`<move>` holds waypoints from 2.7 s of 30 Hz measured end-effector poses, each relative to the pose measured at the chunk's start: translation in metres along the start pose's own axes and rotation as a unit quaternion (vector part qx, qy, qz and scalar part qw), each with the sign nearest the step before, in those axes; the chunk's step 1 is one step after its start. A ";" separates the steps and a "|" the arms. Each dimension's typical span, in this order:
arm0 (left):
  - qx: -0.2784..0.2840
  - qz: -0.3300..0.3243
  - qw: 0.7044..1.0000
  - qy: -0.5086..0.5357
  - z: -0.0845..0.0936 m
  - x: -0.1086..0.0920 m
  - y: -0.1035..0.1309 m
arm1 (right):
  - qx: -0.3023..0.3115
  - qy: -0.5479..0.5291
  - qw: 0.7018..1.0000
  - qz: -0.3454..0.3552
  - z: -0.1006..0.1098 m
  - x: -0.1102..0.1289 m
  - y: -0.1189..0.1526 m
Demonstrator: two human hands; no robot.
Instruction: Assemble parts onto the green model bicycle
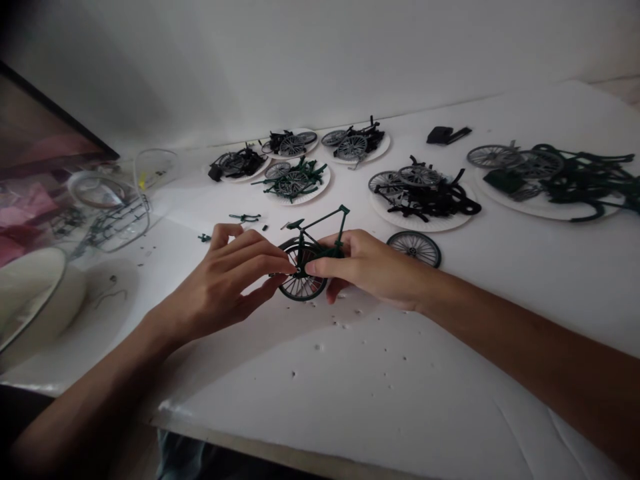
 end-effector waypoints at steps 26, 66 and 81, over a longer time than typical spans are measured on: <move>0.035 0.099 0.988 -0.110 -0.024 0.088 -0.033 | 0.008 -0.022 0.999 -0.024 -0.003 -0.002 0.002; 0.101 0.177 0.972 -0.120 0.002 0.076 0.053 | 0.021 -0.030 0.999 0.000 -0.002 -0.003 0.002; 0.071 0.282 0.955 -0.056 0.025 0.080 0.064 | 0.031 -0.029 0.999 -0.002 -0.001 -0.006 0.000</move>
Point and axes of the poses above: each hand's wrist, its own y-axis away from the middle knuckle, its own z-axis out of the back of the hand, x = y × z, the point moved 9 cm from there along -y, towards the middle knuckle, and after that the axes turned 11 degrees about y, right-handed, at the moved point
